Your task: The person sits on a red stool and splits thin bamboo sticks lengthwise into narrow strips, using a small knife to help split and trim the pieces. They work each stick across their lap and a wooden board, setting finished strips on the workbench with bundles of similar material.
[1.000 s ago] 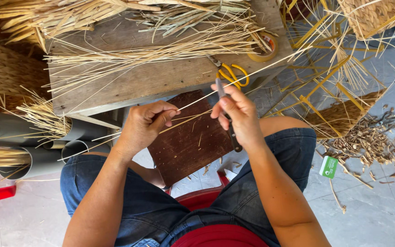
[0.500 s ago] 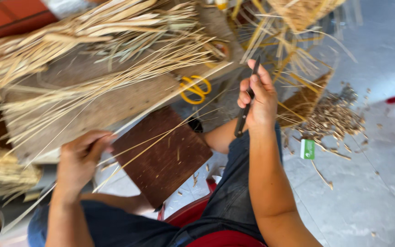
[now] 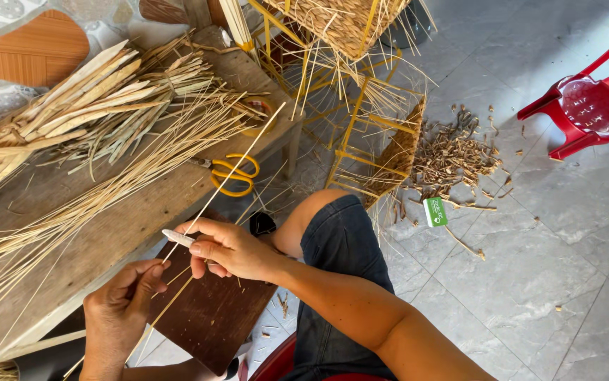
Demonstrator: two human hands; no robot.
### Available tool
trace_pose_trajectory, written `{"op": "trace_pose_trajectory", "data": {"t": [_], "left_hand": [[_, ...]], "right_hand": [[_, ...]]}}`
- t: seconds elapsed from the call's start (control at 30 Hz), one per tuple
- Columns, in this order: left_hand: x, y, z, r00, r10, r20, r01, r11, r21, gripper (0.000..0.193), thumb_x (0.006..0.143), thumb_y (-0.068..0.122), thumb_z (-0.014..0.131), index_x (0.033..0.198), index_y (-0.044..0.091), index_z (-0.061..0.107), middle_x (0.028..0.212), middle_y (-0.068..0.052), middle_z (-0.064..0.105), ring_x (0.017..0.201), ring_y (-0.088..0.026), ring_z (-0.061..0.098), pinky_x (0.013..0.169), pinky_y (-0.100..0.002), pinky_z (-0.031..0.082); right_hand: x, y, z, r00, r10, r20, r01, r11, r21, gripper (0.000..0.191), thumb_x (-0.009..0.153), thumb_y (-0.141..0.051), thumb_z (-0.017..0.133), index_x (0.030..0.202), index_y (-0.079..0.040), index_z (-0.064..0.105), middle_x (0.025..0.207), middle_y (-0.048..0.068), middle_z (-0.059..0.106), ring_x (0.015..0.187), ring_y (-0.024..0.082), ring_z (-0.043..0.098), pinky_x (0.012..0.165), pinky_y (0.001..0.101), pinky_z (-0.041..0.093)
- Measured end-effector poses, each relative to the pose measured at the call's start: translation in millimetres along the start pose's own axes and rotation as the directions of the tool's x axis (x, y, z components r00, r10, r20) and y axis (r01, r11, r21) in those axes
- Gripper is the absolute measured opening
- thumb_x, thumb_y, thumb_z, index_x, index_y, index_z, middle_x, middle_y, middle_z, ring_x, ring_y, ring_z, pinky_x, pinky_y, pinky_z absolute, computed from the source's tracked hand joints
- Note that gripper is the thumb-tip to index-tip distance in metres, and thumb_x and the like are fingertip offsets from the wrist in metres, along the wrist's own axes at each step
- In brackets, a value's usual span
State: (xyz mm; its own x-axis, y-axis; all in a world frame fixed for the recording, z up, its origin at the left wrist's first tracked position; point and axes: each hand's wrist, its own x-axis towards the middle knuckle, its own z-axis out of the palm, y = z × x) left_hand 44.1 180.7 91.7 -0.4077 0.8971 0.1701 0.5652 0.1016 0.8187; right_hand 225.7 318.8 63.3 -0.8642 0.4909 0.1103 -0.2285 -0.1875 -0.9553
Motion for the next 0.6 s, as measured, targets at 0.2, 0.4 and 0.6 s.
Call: {"op": "trace_pose_trajectory", "data": {"t": [0.2, 0.4, 0.6], "left_hand": [[-3, -16, -12, 0.998, 0.002, 0.062, 0.004, 0.995, -0.095, 0.017, 0.093, 0.009, 0.070, 0.108, 0.003, 0.076, 0.097, -0.005, 0.080, 0.073, -0.009, 0.071, 0.066, -0.023, 0.058], [-12, -48, -39, 0.999, 0.014, 0.043, -0.012, 0.998, -0.063, 0.016, 0.094, 0.007, 0.068, 0.108, 0.003, 0.076, 0.099, -0.006, 0.079, 0.074, -0.010, 0.070, 0.068, -0.025, 0.057], [-15, -67, -66, 0.994, 0.101, 0.045, -0.098, 0.993, -0.063, 0.013, 0.097, 0.008, 0.066, 0.105, 0.008, 0.076, 0.097, -0.004, 0.080, 0.075, -0.006, 0.074, 0.063, -0.024, 0.056]], "right_hand": [[-2, -10, -32, 0.989, -0.101, -0.110, 0.103, 0.994, 0.021, 0.032, 0.114, -0.013, 0.046, 0.142, -0.003, 0.056, 0.079, 0.006, 0.066, 0.054, 0.002, 0.047, 0.048, 0.0172, 0.038], [-12, -38, -69, 0.922, -0.164, -0.349, 0.182, 0.983, 0.019, 0.031, 0.110, -0.015, 0.051, 0.137, -0.003, 0.061, 0.077, 0.005, 0.066, 0.052, 0.004, 0.049, 0.045, 0.0193, 0.040], [-27, -61, -120, 0.771, -0.211, -0.601, 0.367, 0.918, 0.149, 0.029, 0.107, -0.014, 0.056, 0.135, -0.006, 0.062, 0.076, 0.005, 0.065, 0.051, 0.005, 0.050, 0.044, 0.0212, 0.041]]}}
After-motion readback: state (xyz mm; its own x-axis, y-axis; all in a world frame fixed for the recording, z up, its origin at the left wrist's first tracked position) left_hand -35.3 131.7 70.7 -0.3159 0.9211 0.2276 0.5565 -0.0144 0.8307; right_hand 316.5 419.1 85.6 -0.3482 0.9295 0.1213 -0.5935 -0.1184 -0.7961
